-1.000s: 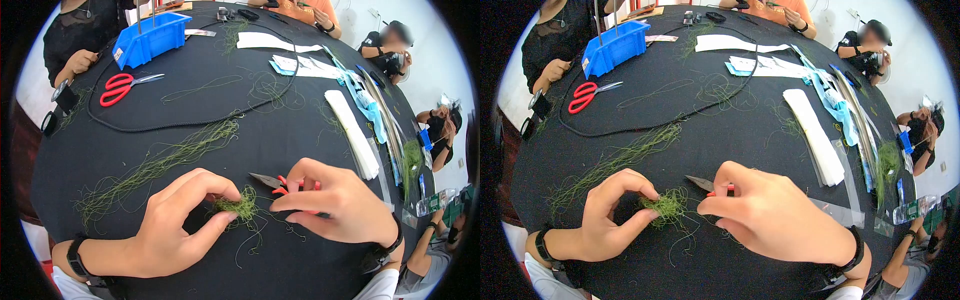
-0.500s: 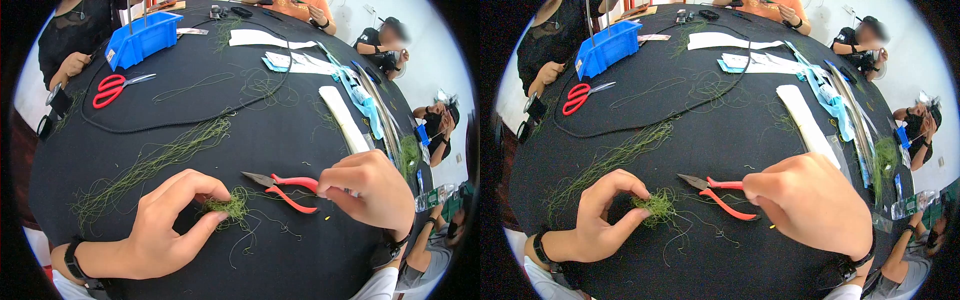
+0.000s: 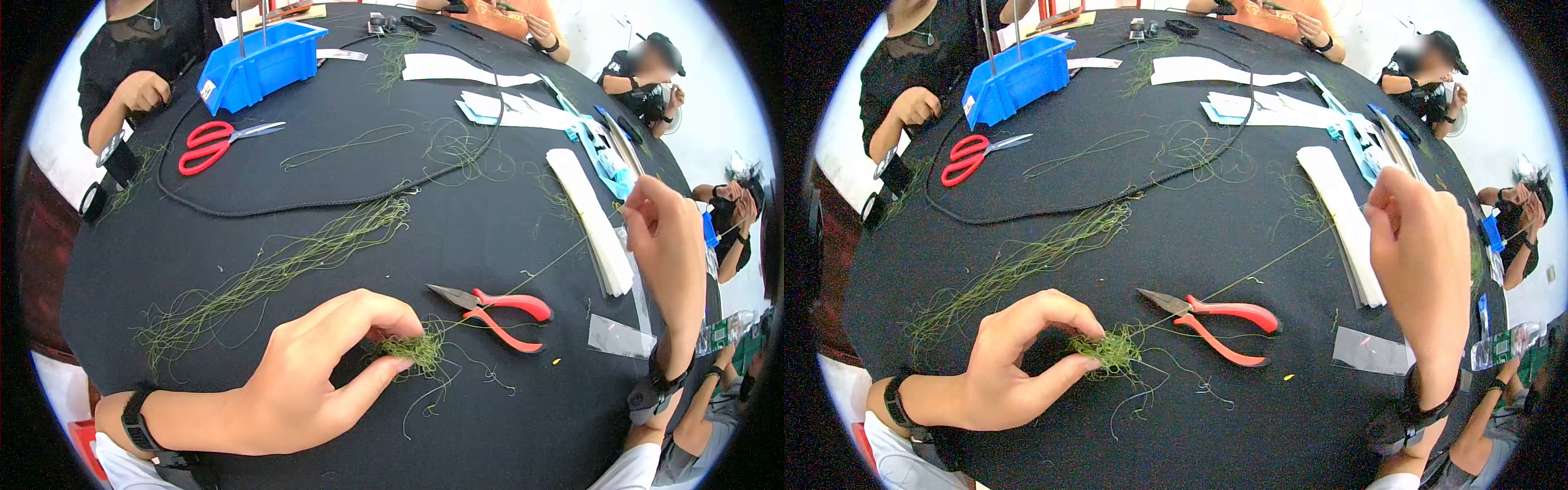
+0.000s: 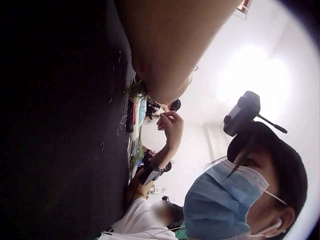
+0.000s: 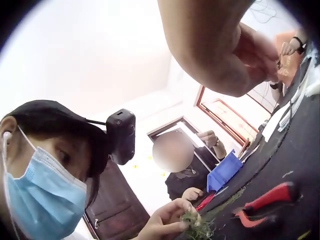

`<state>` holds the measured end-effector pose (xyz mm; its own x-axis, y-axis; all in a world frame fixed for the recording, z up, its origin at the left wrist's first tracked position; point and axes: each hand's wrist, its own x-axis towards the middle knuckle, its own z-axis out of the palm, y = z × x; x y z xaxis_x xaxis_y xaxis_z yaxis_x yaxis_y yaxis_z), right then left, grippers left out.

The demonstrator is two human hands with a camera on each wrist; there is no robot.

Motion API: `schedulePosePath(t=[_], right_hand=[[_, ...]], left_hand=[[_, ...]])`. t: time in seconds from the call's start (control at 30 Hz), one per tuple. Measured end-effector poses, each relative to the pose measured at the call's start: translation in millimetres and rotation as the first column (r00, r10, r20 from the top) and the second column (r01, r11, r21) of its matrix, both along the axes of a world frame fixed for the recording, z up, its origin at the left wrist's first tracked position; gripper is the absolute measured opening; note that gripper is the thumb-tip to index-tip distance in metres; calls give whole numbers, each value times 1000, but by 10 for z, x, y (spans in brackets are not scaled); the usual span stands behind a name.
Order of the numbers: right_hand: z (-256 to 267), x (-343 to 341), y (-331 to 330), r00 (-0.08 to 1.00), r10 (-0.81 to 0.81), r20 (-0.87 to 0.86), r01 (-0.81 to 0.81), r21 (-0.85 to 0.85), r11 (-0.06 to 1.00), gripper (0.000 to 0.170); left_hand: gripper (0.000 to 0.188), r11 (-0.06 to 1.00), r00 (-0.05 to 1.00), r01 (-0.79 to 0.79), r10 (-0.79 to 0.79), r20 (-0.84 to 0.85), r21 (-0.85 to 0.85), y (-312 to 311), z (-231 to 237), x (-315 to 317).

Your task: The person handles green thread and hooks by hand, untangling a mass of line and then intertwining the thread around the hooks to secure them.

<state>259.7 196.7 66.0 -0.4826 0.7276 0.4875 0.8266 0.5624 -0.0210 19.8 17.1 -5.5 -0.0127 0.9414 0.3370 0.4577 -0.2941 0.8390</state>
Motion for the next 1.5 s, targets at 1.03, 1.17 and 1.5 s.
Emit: schedulePosePath(t=[1.03,1.17,1.5], right_hand=[[-211,-193,3,964,264,25,-262,227,938,9],[-218,-397,-284,733,670,-117,-679,-88,729,18],[-533,-607,-638,522,724,-451,-852,-318,416,26]], left_hand=[[41,999,993,38,-34,-114,36,-22,-18,15],[50,996,988,92,-91,-127,0,-26,-26,-1],[56,987,972,156,-146,-187,41,-27,-44,29]])
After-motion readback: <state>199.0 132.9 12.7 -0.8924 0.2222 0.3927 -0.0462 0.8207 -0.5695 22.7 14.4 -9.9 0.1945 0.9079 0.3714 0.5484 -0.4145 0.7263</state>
